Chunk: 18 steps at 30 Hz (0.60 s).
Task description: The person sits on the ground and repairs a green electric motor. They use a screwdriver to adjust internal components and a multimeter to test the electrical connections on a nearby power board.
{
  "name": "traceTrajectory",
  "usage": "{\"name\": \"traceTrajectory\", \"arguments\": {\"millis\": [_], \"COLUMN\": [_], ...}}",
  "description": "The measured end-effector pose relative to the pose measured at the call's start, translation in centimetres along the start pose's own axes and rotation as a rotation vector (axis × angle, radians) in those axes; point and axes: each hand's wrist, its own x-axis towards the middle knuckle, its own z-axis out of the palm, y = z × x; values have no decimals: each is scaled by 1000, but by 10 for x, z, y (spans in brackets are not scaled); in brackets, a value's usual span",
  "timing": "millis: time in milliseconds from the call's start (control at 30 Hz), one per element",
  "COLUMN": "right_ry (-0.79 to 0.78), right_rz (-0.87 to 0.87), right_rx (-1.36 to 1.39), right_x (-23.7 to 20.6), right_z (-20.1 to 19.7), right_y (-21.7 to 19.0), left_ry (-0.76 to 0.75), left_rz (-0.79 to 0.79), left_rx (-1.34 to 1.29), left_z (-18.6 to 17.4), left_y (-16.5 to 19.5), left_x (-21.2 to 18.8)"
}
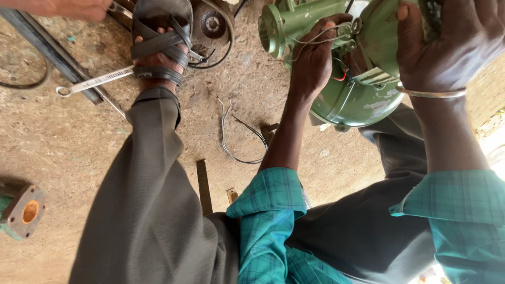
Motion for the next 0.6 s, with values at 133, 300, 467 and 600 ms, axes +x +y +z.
{"name": "traceTrajectory", "arguments": {"millis": [133, 300, 467, 600], "right_ry": [34, 50, 5, -7], "right_rz": [27, 23, 72, 96], "right_rx": [2, 6, 196, 280], "right_x": [-10, -11, -8, -8], "right_z": [0, 3, 3, 4], "right_y": [-4, -7, -10, -13], "left_ry": [79, 144, 66, -80], "left_rz": [6, 86, 24, 68], "left_rx": [109, 94, 116, 469], "left_z": [-3, -4, -17, -40], "left_y": [-6, -3, 3, 11], "left_x": [-22, -35, -24, -15]}}
